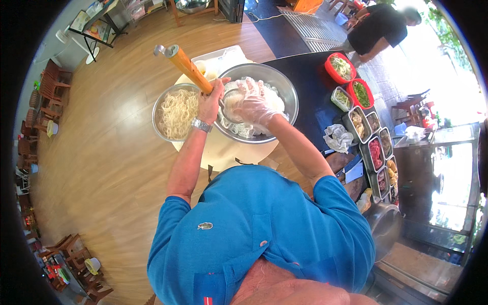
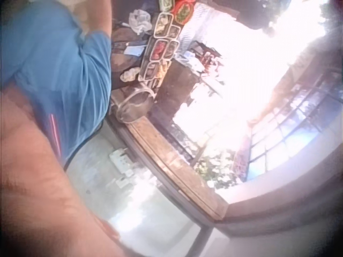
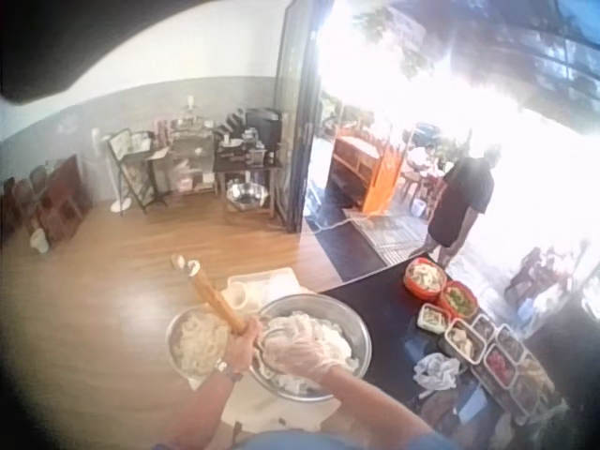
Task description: The person prepares two bowls of noodle soup by placing noodles into bowls, ladling broth from a large pot, and adding various toppings including sliced meat and vegetables. The person uses a ladle, tongs, and a cleaver to assemble the dishes at a food stall counter.
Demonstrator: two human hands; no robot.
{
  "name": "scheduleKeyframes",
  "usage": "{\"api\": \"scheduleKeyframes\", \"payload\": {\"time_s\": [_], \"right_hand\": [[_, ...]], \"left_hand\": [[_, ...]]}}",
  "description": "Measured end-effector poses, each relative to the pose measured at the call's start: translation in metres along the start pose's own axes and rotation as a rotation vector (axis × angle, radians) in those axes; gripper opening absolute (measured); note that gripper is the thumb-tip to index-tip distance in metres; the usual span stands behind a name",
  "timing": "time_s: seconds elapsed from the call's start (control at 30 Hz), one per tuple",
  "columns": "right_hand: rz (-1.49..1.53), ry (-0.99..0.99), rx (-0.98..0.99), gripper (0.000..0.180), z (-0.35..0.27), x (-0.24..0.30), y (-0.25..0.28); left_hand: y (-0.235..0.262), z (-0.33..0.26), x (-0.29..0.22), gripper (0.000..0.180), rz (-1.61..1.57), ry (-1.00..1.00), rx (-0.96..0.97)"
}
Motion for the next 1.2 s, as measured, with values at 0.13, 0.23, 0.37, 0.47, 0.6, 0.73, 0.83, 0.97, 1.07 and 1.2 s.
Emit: {"api": "scheduleKeyframes", "payload": {"time_s": [0.13,0.23,0.37,0.47,0.6,0.73,0.83,0.97,1.07,1.2], "right_hand": [[0.273,-0.049,-0.041,0.046,-0.024,-0.005,0.029],[0.527,-0.160,-0.213,0.039,-0.050,-0.017,0.050],[0.613,-0.223,-0.402,0.029,-0.093,-0.023,0.066],[0.404,-0.185,-0.477,0.033,-0.117,-0.006,0.068],[0.240,-0.289,-0.591,0.048,-0.135,0.007,0.068],[0.201,-0.332,-0.690,0.038,-0.172,-0.007,0.073],[0.257,-0.280,-0.614,0.033,-0.217,-0.035,0.071],[0.308,-0.289,-0.720,0.023,-0.297,-0.083,0.070],[0.362,-0.357,-0.830,0.017,-0.369,-0.130,0.072],[0.364,-0.447,-0.906,0.016,-0.474,-0.189,0.071]], "left_hand": [[-0.008,-0.001,-0.034,0.038,-0.017,-0.059,0.095],[-0.018,-0.003,-0.054,0.037,0.051,-0.052,0.170],[-0.049,-0.002,-0.061,0.043,0.102,-0.003,0.328],[-0.083,-0.006,-0.055,0.043,0.116,0.046,0.420],[-0.133,-0.034,-0.052,0.040,0.016,0.070,0.462],[-0.177,-0.060,-0.055,0.043,-0.140,0.143,0.477],[-0.216,-0.079,-0.047,0.045,-0.227,0.189,0.412],[-0.292,-0.102,-0.025,0.045,-0.348,0.230,0.459],[-0.361,-0.129,-0.001,0.046,-0.362,0.271,0.510],[-0.451,-0.161,0.032,0.046,-0.352,0.296,0.567]]}}
Point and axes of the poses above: each hand's wrist, its own z-axis towards the middle knuckle, its own y-axis out of the back of the hand, x = y × z, the point moved 6 cm from there along z, towards the middle knuckle
